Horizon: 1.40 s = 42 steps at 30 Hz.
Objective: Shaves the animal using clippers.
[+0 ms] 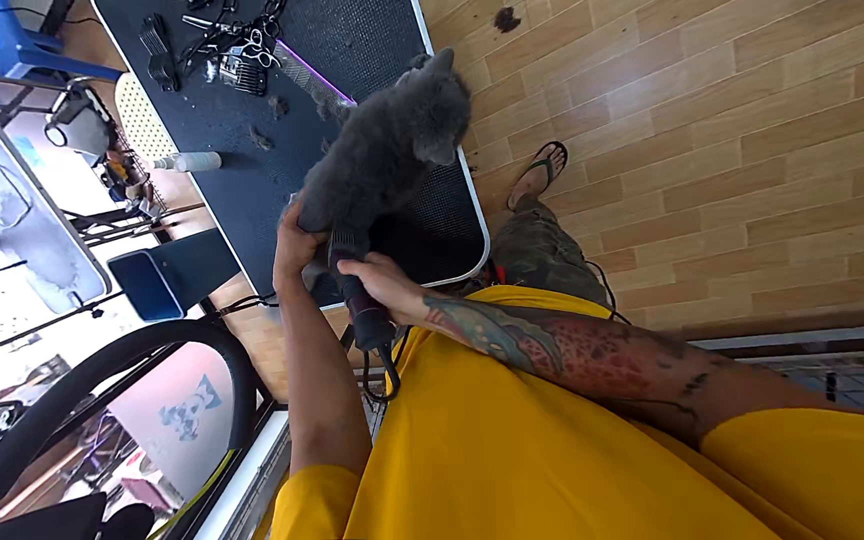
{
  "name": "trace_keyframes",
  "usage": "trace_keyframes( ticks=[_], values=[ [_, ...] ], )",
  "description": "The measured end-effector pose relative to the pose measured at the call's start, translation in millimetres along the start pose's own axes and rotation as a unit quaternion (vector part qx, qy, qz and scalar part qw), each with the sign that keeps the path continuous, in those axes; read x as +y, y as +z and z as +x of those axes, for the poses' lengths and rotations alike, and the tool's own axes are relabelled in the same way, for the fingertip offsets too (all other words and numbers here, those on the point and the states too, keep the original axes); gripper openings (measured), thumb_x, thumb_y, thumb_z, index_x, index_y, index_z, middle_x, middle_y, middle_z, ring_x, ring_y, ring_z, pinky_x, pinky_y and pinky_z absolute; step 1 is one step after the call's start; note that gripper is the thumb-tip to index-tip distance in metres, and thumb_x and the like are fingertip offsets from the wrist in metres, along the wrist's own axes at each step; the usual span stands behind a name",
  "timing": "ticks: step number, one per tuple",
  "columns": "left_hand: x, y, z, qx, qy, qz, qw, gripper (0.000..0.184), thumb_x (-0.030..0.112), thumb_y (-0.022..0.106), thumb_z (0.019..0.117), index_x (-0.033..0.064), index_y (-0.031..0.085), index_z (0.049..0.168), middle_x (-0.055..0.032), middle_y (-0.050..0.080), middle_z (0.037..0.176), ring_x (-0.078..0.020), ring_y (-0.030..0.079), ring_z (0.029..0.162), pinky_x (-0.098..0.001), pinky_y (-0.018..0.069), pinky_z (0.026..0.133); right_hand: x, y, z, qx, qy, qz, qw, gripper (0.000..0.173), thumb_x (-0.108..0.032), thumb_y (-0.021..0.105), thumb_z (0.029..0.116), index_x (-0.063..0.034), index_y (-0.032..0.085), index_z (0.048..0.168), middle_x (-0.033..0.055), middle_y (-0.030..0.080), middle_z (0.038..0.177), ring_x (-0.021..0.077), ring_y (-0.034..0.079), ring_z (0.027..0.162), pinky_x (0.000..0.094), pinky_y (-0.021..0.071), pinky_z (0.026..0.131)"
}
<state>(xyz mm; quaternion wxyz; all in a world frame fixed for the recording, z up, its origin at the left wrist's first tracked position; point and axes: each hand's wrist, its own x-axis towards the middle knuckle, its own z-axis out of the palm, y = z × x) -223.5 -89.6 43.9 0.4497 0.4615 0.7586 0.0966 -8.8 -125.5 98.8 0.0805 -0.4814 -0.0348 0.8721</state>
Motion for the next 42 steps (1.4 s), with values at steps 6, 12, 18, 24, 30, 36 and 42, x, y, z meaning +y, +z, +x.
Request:
trace_keyframes(
  ticks=[6, 12, 18, 24, 30, 36, 42],
  values=[
    [7.4, -1.5, -21.4, 0.009, -0.025, -0.044, 0.999, 0.077, -0.006, 0.084, 0.0683, 0.0121, 0.060, 0.139, -0.0126, 0.070, 0.124, -0.0239, 0.069, 0.109, -0.0493, 0.0588, 0.093, -19.5, 6.3, 29.5, 0.070, -0.072, -0.004, 0.995, 0.063, -0.055, 0.068, 0.0940, -0.0080, 0.051, 0.133, 0.0199, 0.066, 0.109, 0.0329, 0.069, 0.091, 0.0529, 0.0591, 0.073],
    [8.3, -1.5, -16.9, 0.016, -0.033, -0.030, 0.999, 0.073, -0.004, 0.086, 0.0677, 0.0106, 0.062, 0.135, -0.0126, 0.070, 0.122, -0.0243, 0.070, 0.107, -0.0504, 0.0587, 0.091, -69.0, -10.6, 27.3, 0.158, -0.136, 0.072, 0.975, 0.061, -0.053, 0.069, 0.0937, -0.0070, 0.051, 0.131, 0.0176, 0.064, 0.113, 0.0296, 0.068, 0.101, 0.0538, 0.0590, 0.082],
    [3.9, -3.1, -16.4, 0.002, -0.035, -0.031, 0.999, 0.077, -0.009, 0.085, 0.0633, 0.0143, 0.063, 0.133, -0.0120, 0.072, 0.118, -0.0260, 0.071, 0.098, -0.0504, 0.0605, 0.080, -56.2, -16.4, -3.4, 0.162, -0.182, 0.033, 0.969, 0.069, -0.067, 0.060, 0.0933, -0.0157, 0.047, 0.136, 0.0164, 0.066, 0.107, 0.0313, 0.068, 0.090, 0.0532, 0.0559, 0.069],
    [1.8, -2.6, -6.5, -0.011, -0.053, -0.059, 0.997, 0.069, -0.011, 0.082, 0.0694, 0.0095, 0.062, 0.132, -0.0116, 0.071, 0.116, -0.0218, 0.071, 0.099, -0.0463, 0.0606, 0.085, -22.5, -0.1, 14.0, 0.058, -0.049, 0.012, 0.997, 0.058, -0.046, 0.068, 0.0962, -0.0051, 0.052, 0.133, 0.0196, 0.067, 0.111, 0.0307, 0.068, 0.100, 0.0505, 0.0575, 0.085],
    [-2.0, -3.3, -12.6, -0.004, -0.053, -0.034, 0.998, 0.068, -0.008, 0.085, 0.0650, 0.0090, 0.064, 0.128, -0.0123, 0.072, 0.115, -0.0247, 0.071, 0.098, -0.0492, 0.0605, 0.082, -60.9, -23.1, 21.6, 0.162, -0.159, 0.003, 0.974, 0.065, -0.054, 0.068, 0.0930, -0.0073, 0.050, 0.135, 0.0183, 0.067, 0.110, 0.0316, 0.068, 0.101, 0.0563, 0.0573, 0.083],
    [-1.6, -3.8, -9.5, -0.012, -0.046, -0.040, 0.998, 0.075, -0.015, 0.084, 0.0601, 0.0080, 0.063, 0.129, -0.0122, 0.071, 0.121, -0.0248, 0.070, 0.107, -0.0500, 0.0602, 0.088, -64.3, -53.6, -15.1, 0.190, -0.273, -0.094, 0.939, 0.057, -0.058, 0.060, 0.0977, -0.0125, 0.049, 0.129, 0.0128, 0.065, 0.091, 0.0264, 0.067, 0.076, 0.0476, 0.0551, 0.062],
    [11.6, -18.2, 3.4, -0.071, -0.073, -0.017, 0.995, 0.080, -0.017, 0.082, 0.0604, 0.0092, 0.061, 0.133, -0.0121, 0.070, 0.123, -0.0255, 0.070, 0.108, -0.0505, 0.0602, 0.088, -23.1, -89.6, 4.2, 0.055, -0.065, -0.207, 0.975, 0.052, -0.046, 0.072, 0.0927, -0.0054, 0.059, 0.123, 0.0176, 0.067, 0.104, 0.0307, 0.067, 0.098, 0.0535, 0.0548, 0.085]
  ],
)
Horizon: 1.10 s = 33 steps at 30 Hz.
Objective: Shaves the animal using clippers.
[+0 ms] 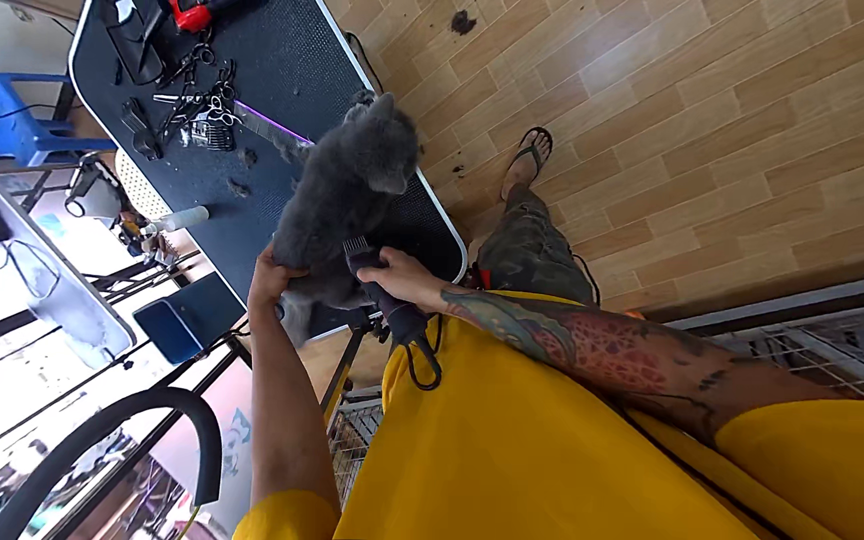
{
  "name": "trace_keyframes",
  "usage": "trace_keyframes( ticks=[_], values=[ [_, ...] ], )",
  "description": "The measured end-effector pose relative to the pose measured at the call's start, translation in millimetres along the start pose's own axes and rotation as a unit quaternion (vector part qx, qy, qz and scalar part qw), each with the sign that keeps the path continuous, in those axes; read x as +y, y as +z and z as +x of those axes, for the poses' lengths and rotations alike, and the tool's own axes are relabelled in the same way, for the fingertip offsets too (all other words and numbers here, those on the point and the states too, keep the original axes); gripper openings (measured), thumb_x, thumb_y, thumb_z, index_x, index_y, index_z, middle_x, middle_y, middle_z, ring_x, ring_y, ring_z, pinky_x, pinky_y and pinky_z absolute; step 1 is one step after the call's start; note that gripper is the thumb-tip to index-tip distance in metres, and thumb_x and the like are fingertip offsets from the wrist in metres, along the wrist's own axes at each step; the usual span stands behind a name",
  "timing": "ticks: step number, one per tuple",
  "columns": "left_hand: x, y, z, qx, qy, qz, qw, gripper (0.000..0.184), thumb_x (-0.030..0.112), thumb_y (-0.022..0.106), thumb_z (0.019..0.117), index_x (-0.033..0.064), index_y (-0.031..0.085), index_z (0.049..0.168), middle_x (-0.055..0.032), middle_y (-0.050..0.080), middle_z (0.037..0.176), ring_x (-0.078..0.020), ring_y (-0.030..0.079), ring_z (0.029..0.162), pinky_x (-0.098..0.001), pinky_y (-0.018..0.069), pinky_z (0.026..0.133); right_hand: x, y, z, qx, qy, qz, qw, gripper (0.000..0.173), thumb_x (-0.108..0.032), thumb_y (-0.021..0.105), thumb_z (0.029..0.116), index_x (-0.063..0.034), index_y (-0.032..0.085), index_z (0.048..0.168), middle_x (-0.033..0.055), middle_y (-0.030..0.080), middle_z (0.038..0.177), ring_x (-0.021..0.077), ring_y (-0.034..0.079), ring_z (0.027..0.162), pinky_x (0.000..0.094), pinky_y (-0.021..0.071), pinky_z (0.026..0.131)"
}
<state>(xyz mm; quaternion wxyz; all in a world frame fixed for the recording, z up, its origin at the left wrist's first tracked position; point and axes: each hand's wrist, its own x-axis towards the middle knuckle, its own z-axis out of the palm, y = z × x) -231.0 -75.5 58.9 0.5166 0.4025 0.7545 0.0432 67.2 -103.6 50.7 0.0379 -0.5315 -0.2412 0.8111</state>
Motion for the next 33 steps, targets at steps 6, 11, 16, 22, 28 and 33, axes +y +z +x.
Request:
trace_keyframes(
  ticks=[6, 11, 16, 22, 28, 33],
  values=[
    [13.4, -1.9, 5.4, -0.014, -0.016, 0.019, 1.000, 0.073, -0.019, 0.082, 0.0612, 0.0015, 0.061, 0.128, -0.0159, 0.070, 0.120, -0.0260, 0.069, 0.107, -0.0501, 0.0589, 0.092, -21.7, -20.7, 19.3, 0.107, -0.105, -0.040, 0.988, 0.055, -0.052, 0.068, 0.0946, -0.0071, 0.057, 0.125, 0.0167, 0.068, 0.097, 0.0328, 0.068, 0.091, 0.0568, 0.0549, 0.079],
    [17.8, 0.9, 3.6, -0.021, -0.019, 0.016, 0.999, 0.076, -0.018, 0.083, 0.0620, 0.0019, 0.059, 0.131, -0.0173, 0.068, 0.123, -0.0273, 0.068, 0.110, -0.0512, 0.0576, 0.094, -41.6, -22.3, -0.5, 0.136, -0.144, -0.030, 0.980, 0.051, -0.052, 0.064, 0.0976, -0.0072, 0.055, 0.119, 0.0152, 0.065, 0.088, 0.0308, 0.066, 0.079, 0.0528, 0.0537, 0.068],
    [40.7, 5.9, 0.0, -0.032, -0.038, 0.088, 0.995, 0.081, -0.012, 0.084, 0.0653, 0.0035, 0.054, 0.139, -0.0200, 0.066, 0.127, -0.0326, 0.065, 0.116, -0.0554, 0.0538, 0.099, -20.1, 3.5, -11.5, 0.045, -0.061, -0.043, 0.996, 0.049, -0.048, 0.069, 0.0959, -0.0069, 0.057, 0.120, 0.0160, 0.067, 0.094, 0.0303, 0.068, 0.088, 0.0531, 0.0556, 0.077],
    [53.5, 4.0, -6.5, -0.002, -0.057, 0.243, 0.968, 0.100, 0.005, 0.093, 0.0639, 0.0124, 0.047, 0.152, -0.0146, 0.035, 0.163, -0.0495, 0.037, 0.142, -0.0761, 0.0367, 0.105, -49.2, -14.8, -10.3, 0.098, -0.145, -0.119, 0.977, 0.056, -0.052, 0.069, 0.0949, -0.0082, 0.052, 0.126, 0.0143, 0.066, 0.088, 0.0300, 0.068, 0.078, 0.0516, 0.0562, 0.067],
    [120.7, 1.3, -46.1, 0.150, 0.089, 0.095, 0.980, 0.081, 0.023, 0.087, 0.0796, 0.0138, 0.050, 0.151, -0.0158, 0.040, 0.159, -0.0351, 0.042, 0.144, -0.0601, 0.0443, 0.110, -45.1, -103.5, -48.8, -0.107, -0.121, -0.044, 0.986, 0.065, -0.042, 0.076, 0.0913, -0.0206, 0.049, 0.146, 0.0118, 0.069, 0.101, 0.0227, 0.069, 0.078, 0.0435, 0.0614, 0.068],
    [279.8, 27.8, -174.6, 0.141, 0.486, -0.141, 0.851, 0.013, 0.026, 0.073, 0.0940, 0.0135, 0.073, 0.092, 0.0049, 0.068, 0.095, -0.0083, 0.064, 0.085, -0.0252, 0.0557, 0.074, -59.7, -224.1, -75.9, -0.200, -0.116, 0.097, 0.968, 0.063, -0.032, 0.068, 0.0946, -0.0229, 0.039, 0.150, 0.0155, 0.067, 0.117, 0.0307, 0.071, 0.093, 0.0459, 0.0623, 0.083]
  ],
)
